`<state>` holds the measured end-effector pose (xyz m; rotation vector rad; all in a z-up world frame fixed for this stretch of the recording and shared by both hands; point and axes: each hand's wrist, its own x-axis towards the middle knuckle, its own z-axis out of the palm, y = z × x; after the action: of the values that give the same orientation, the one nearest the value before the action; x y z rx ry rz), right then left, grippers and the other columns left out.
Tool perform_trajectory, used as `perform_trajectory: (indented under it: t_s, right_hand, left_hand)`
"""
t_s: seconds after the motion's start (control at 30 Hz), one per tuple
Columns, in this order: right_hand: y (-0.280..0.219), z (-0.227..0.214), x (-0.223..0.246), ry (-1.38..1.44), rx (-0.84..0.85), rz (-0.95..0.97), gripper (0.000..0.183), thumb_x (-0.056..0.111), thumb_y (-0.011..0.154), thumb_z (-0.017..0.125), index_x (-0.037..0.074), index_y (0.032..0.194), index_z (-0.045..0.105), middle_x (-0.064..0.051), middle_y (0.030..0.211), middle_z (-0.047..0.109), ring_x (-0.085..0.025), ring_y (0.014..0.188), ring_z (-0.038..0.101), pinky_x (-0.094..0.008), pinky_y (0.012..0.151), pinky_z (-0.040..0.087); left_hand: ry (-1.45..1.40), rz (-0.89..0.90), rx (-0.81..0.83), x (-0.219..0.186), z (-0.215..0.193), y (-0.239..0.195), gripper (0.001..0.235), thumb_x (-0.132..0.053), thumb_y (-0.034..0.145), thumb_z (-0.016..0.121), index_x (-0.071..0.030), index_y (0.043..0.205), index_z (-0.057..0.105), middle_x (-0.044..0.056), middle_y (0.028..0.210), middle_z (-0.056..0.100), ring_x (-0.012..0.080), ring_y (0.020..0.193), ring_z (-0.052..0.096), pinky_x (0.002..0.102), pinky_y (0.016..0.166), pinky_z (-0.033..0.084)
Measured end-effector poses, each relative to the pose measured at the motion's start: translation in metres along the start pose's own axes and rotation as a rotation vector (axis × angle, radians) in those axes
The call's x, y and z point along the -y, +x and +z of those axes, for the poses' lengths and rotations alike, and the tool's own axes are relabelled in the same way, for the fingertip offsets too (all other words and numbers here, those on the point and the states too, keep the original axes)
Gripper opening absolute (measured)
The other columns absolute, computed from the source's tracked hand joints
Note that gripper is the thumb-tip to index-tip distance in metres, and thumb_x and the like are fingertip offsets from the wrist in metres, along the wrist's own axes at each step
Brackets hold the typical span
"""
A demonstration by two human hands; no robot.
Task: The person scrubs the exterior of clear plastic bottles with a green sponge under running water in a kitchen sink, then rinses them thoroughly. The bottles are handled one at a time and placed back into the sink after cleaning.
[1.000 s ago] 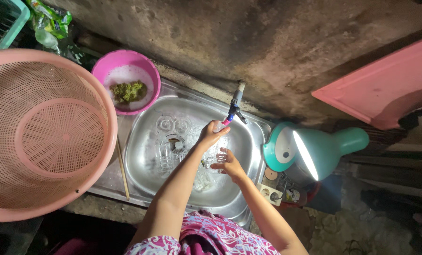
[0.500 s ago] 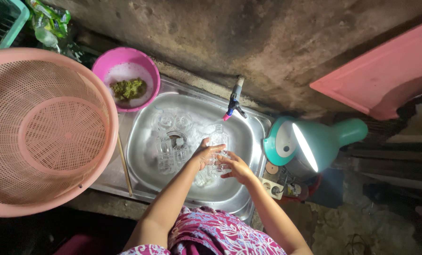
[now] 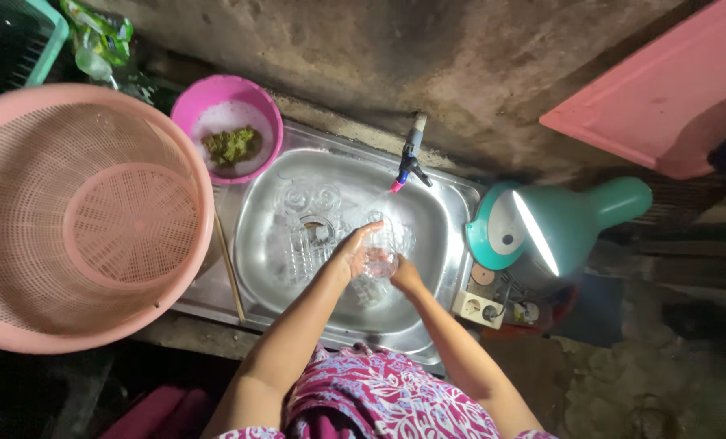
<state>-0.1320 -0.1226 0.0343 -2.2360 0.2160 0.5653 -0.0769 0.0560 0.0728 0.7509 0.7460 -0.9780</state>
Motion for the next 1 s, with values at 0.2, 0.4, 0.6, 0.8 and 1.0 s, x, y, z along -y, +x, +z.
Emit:
perform_trajectory:
  t_s: [0.2, 0.4, 0.6, 0.8, 1.0]
  right_hand:
    - [0.002, 0.053, -0.017, -0.219, 0.143, -0.365, 0.051, 0.031, 0.073, 0.081, 0.013, 0.119, 0.070, -0.009, 0.116, 0.075, -0.028, 0.108, 0.071, -0.038, 0.095, 0.055]
    - [0.010, 0.055, -0.013, 0.268, 0.211, -0.082, 0.061, 0.032, 0.078, 0.081, 0.010, 0.131, 0.059, -0.016, 0.120, 0.071, -0.034, 0.110, 0.068, -0.045, 0.093, 0.057]
    - [0.008, 0.031, 0.005, -0.249, 0.064, 0.054, 0.061, 0.033, 0.081, 0.083, 0.006, 0.129, 0.057, -0.024, 0.119, 0.064, -0.039, 0.110, 0.065, -0.048, 0.093, 0.056]
    - [0.015, 0.066, 0.018, 0.497, 0.174, -0.092, 0.061, 0.020, 0.080, 0.076, 0.008, 0.133, 0.051, -0.018, 0.116, 0.065, -0.034, 0.106, 0.067, -0.047, 0.088, 0.058]
    - [0.045, 0.064, 0.018, 0.631, 0.153, -0.169, 0.076, 0.007, 0.075, 0.075, 0.012, 0.142, 0.040, -0.017, 0.122, 0.061, -0.029, 0.106, 0.066, -0.043, 0.088, 0.058]
  left_hand:
    - [0.036, 0.010, 0.000, 0.008, 0.006, -0.028, 0.071, -0.054, 0.073, 0.080, -0.019, 0.131, 0.057, 0.015, 0.093, 0.062, 0.0252, 0.073, 0.065, 0.049, 0.069, 0.056]
    - [0.152, 0.107, -0.075, 0.011, -0.001, -0.053, 0.077, -0.043, 0.075, 0.087, -0.007, 0.132, 0.051, 0.021, 0.106, 0.063, 0.0279, 0.070, 0.068, 0.046, 0.066, 0.059]
    - [0.190, 0.090, -0.163, 0.008, 0.014, -0.065, 0.078, -0.046, 0.070, 0.082, -0.017, 0.132, 0.045, 0.021, 0.108, 0.066, 0.0277, 0.068, 0.069, 0.040, 0.060, 0.058]
    - [0.156, 0.124, -0.131, 0.005, 0.029, -0.070, 0.068, -0.041, 0.073, 0.086, -0.009, 0.123, 0.053, 0.019, 0.105, 0.067, 0.0276, 0.069, 0.070, 0.040, 0.060, 0.059]
    - [0.181, 0.087, -0.067, -0.008, 0.035, -0.075, 0.058, -0.049, 0.076, 0.081, -0.010, 0.115, 0.064, 0.015, 0.094, 0.068, 0.0246, 0.072, 0.073, 0.038, 0.064, 0.058]
